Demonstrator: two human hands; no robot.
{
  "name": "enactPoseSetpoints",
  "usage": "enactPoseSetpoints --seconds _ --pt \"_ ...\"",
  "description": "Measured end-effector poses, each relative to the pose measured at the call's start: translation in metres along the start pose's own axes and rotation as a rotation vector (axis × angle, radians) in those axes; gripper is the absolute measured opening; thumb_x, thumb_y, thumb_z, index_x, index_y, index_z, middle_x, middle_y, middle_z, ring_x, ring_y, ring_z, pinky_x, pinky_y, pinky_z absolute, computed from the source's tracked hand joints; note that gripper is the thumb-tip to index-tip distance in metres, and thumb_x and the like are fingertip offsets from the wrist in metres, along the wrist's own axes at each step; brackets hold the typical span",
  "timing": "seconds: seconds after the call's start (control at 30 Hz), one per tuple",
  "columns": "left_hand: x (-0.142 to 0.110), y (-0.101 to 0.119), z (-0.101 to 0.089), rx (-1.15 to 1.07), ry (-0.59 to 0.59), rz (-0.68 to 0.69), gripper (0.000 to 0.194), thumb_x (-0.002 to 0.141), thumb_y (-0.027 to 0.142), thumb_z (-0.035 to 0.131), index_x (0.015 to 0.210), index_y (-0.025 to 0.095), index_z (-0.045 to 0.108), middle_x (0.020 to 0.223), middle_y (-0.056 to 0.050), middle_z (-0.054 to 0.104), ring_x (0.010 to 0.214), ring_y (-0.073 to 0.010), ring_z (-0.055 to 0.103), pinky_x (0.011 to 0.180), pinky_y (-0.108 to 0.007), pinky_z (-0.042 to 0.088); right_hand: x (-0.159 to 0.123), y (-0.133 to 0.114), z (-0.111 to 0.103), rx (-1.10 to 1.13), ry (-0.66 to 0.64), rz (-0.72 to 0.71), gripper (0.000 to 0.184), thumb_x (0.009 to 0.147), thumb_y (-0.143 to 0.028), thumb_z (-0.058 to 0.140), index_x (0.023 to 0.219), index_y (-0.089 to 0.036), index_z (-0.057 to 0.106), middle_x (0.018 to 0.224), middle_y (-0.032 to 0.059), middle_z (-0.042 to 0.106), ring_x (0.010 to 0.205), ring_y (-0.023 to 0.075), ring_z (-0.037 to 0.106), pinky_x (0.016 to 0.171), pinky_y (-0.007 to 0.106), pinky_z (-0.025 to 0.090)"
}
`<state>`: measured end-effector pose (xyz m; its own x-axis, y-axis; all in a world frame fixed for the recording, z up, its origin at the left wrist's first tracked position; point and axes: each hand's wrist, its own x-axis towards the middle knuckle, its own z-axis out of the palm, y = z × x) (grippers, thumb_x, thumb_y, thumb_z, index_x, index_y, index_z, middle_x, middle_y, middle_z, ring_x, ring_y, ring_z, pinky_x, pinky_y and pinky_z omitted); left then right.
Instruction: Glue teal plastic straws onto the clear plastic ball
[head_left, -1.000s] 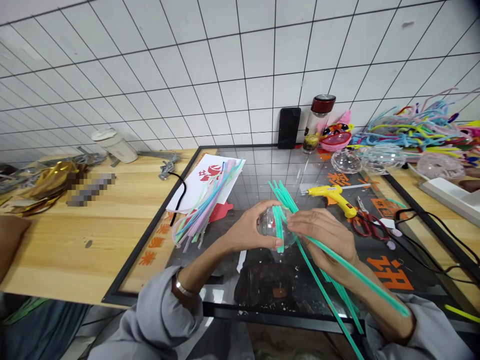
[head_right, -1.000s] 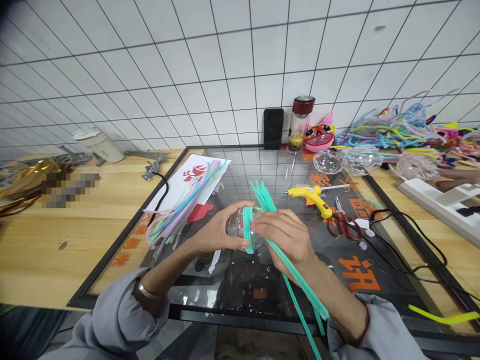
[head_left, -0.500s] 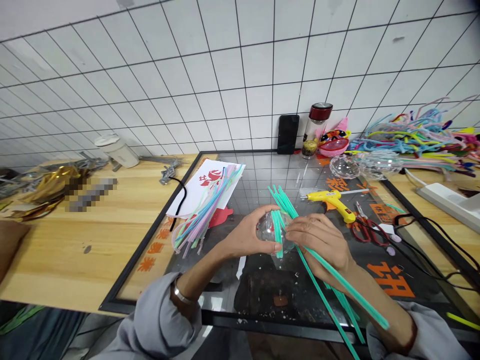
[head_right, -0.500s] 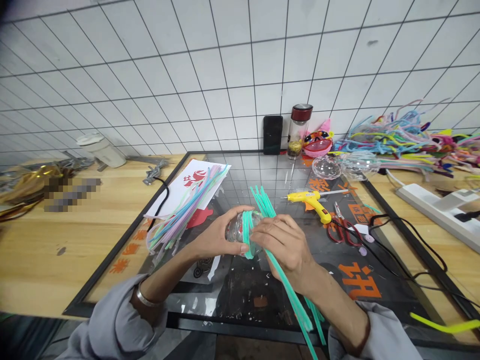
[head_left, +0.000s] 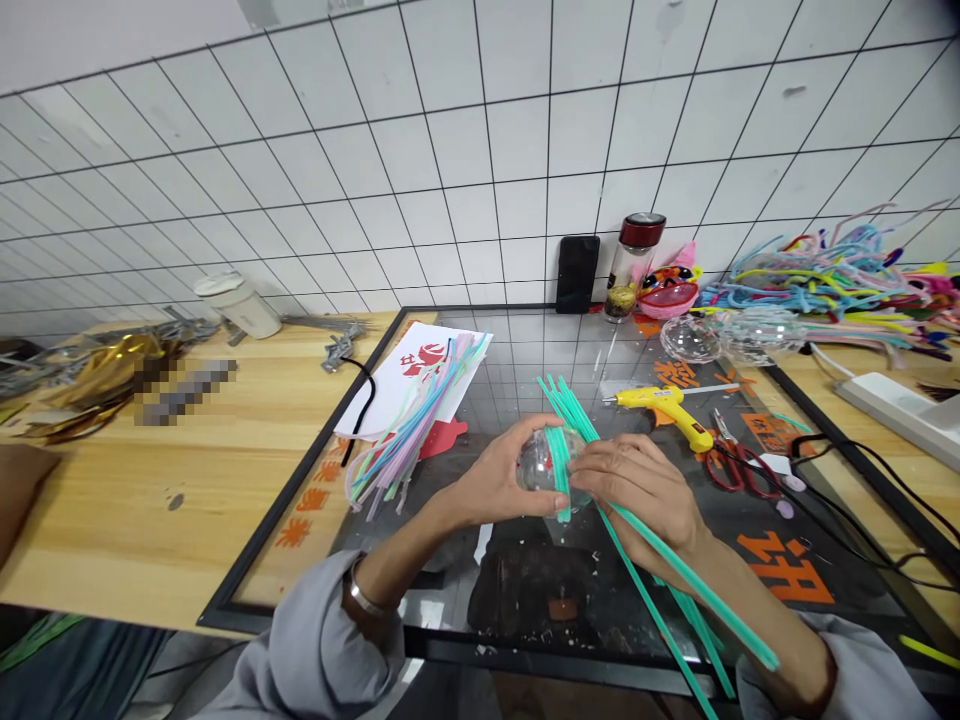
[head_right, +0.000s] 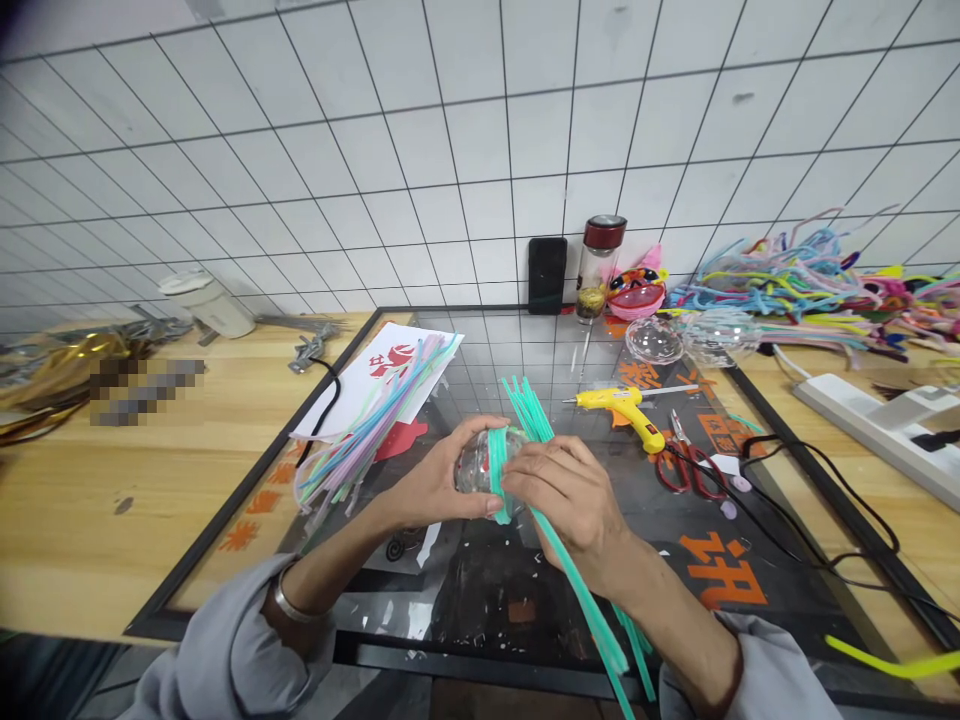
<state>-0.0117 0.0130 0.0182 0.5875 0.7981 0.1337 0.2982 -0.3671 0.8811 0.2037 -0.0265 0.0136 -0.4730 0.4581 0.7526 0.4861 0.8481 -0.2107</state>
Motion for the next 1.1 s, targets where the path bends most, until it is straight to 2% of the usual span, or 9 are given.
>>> enactPoseSetpoints --seconds 0.3,0.53,0.77,1.1 --pt "-0.0001 0.0002 0.0003 0.004 -0.019 0.038 0.073 0.071 0.029 0.075 0.135 0.021 0.041 0.138 -0.013 0.051 0.127 -0.0294 0.051 0.111 -0.047 0.037 0.0031 0.0003 0.0007 -0.006 0.032 -0.002 0.029 0.084 -0.002 0.049 0.103 -0.019 0.063 0.099 0.0060 0.075 0.097 0.0177 0.069 0.084 0.036 0.047" --pt "0.0003 -0.0065 0.0021 0.030 0.018 0.160 0.068 0.071 0.029 0.077 0.130 0.021 0.045 0.148 -0.016 0.041 0.140 -0.0306 0.039 0.118 -0.049 0.029 0.0027 -0.0001 0.0010 0.002 0.039 0.015 0.028 0.085 -0.003 0.049 0.102 -0.020 0.063 0.098 0.0055 0.075 0.098 0.0184 0.069 0.084 0.036 0.048" --pt "0.0003 -0.0080 0.0021 0.041 0.019 0.201 0.064 0.072 0.028 0.076 0.128 0.021 0.045 0.142 -0.015 0.046 0.137 -0.0300 0.042 0.116 -0.049 0.031 0.0034 0.0004 0.0002 -0.006 0.024 0.000 0.029 0.086 -0.005 0.046 0.103 -0.021 0.064 0.098 0.0064 0.075 0.096 0.0182 0.070 0.084 0.036 0.049" --pt "0.0011 -0.0070 0.0018 0.028 0.014 0.191 0.061 0.073 0.028 0.075 0.126 0.023 0.047 0.140 -0.013 0.049 0.135 -0.0297 0.045 0.116 -0.048 0.032 0.0075 0.0008 -0.0020 -0.031 0.028 -0.038 0.029 0.085 -0.004 0.048 0.102 -0.021 0.064 0.096 0.0055 0.076 0.093 0.0168 0.070 0.082 0.034 0.049"
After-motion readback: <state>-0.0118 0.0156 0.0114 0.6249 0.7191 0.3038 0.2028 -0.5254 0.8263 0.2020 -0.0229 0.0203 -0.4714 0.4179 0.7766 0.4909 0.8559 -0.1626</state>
